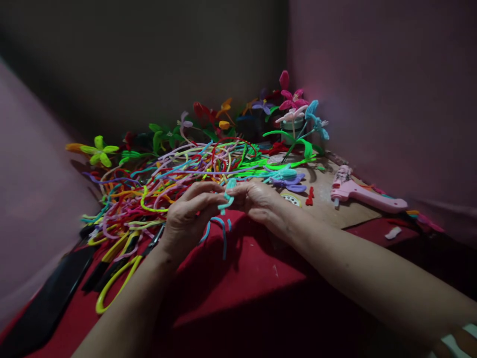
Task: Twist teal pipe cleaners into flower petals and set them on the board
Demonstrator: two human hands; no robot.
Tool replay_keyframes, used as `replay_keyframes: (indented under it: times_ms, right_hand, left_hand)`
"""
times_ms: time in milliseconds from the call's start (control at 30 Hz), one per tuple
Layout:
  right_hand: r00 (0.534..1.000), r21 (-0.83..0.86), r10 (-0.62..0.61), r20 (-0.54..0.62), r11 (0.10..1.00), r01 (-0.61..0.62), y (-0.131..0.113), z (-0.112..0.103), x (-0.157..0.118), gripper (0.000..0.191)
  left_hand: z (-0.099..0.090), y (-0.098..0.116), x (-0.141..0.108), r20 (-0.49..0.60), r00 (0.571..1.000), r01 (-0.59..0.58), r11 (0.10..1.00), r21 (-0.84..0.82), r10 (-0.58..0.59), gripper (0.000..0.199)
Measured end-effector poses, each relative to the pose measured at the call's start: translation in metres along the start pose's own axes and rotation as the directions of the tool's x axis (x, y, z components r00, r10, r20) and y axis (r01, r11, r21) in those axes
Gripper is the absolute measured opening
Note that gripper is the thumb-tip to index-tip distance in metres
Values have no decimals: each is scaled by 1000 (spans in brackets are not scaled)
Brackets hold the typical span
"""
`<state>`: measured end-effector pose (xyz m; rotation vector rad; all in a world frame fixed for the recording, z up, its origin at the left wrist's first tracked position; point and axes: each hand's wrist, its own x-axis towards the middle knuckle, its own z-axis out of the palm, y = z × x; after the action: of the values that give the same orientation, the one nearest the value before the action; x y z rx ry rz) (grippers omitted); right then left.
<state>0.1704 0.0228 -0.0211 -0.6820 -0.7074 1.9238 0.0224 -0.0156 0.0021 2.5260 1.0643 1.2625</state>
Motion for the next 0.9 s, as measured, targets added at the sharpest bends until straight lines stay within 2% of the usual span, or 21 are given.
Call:
replay_keyframes:
  times_ms: [100,167,233,333,467,567,700,800,900]
  right_hand:
    - [998,-58,-50,46,997,53,1,0,-1,12]
    - [995,-89,-67,72,993,74,1,1,-2,11]
    - [994,-121,-69,84,990,79,1,3,-4,10]
    - [993,-165,-65,95,983,80,0,5,-7,8]
    - [991,-203,-81,110,974,103,3,4,-8,4]
    - [984,-237,-138,114,958,161,6,2,-7,7]
    - [977,-310,-184,110,927,210,6,2,-7,12]
    - [978,-358,-186,94,910,207,5,3,-8,16]
    - [978,-399,-198,70,893,209,5,4,-9,16]
  left_hand:
    - [-4,0,1,32,980,197,946,-257,-196,9]
    - [-7,-1,2,73,944,322,844,-428,-323,7]
    - [-7,-3,2,119,913,390,750,-534,-389,7]
    - [-7,-5,2,157,891,435,703,-563,-426,8]
    - [-7,1,1,80,878,450,756,-476,-472,7]
    - [-8,8,1,16,912,396,866,-305,-410,9]
    - [-10,13,2,57,985,166,986,-25,-165,6]
    - [-10,11,2,129,991,9,987,158,-30,11]
    - [-9,9,1,172,985,-46,968,247,3,14]
